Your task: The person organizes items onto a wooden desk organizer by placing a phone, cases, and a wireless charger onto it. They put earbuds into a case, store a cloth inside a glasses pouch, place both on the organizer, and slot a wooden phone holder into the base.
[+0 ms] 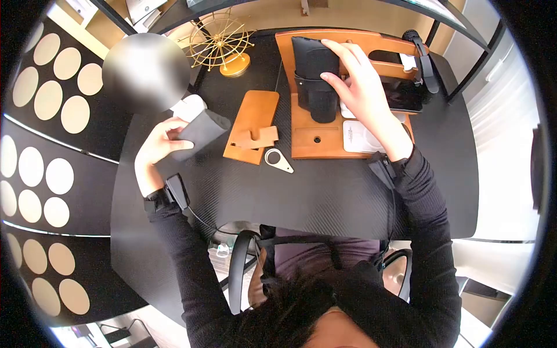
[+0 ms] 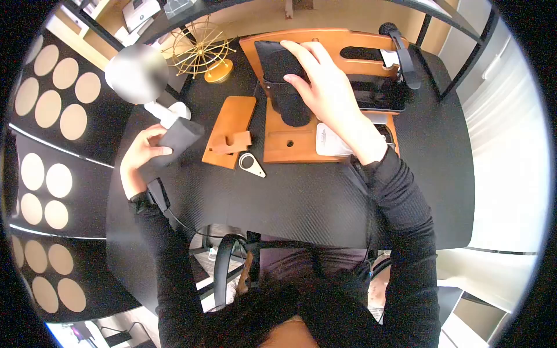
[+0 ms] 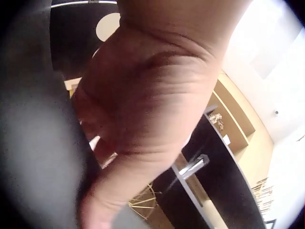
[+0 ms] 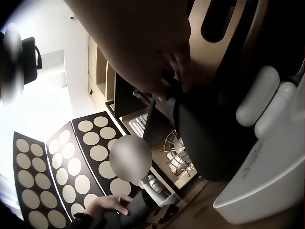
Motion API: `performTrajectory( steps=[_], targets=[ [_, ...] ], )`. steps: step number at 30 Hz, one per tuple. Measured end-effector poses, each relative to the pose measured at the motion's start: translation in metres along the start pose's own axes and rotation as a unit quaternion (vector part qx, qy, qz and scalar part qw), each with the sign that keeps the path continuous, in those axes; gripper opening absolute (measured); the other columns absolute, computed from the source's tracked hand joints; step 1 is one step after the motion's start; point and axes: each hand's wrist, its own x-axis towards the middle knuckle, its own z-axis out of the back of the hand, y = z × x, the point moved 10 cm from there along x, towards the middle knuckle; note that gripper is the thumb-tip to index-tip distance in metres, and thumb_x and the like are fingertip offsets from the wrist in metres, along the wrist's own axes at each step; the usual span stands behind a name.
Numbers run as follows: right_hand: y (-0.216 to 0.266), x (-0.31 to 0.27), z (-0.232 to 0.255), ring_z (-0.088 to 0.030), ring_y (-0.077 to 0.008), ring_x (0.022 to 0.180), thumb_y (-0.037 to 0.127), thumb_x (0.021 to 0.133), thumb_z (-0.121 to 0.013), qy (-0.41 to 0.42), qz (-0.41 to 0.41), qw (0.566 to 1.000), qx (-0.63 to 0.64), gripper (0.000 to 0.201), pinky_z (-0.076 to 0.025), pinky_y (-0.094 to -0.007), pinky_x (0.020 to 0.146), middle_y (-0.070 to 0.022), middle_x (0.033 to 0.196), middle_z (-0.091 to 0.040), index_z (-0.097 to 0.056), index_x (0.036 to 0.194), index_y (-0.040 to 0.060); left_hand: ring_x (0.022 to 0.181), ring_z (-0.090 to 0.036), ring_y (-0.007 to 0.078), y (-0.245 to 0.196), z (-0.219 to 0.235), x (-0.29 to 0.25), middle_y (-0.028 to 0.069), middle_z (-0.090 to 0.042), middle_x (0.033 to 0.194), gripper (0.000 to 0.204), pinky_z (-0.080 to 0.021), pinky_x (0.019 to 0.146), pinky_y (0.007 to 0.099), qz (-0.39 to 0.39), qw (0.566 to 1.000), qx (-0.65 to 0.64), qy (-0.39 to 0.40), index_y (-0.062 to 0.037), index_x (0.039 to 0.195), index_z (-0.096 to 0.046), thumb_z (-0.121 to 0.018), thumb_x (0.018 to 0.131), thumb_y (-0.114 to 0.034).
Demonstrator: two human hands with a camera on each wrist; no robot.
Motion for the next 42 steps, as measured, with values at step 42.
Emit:
performTrajectory(
  steps=[42],
  targets=[
    [0.062,-0.037,-0.044,-0.054,-0.02,0.09,0.013,0.075,-0.059,0.116,0.247,0.95,-0.151,0.008,-0.043,-0.0316,0.077,-0.005,0.089,-0.053,-0.06,0.081,0.0076,0.1,-0.06,0.0342,-0.112,-0.154,0.027,0.0143,-0.061,0.104,0.053,-0.049,0.089,0.0395,-0.168,0.95,0.261,-0.039,-0.0036,0.118,-0.062,-0.081,0.07,-0.017]
  ],
)
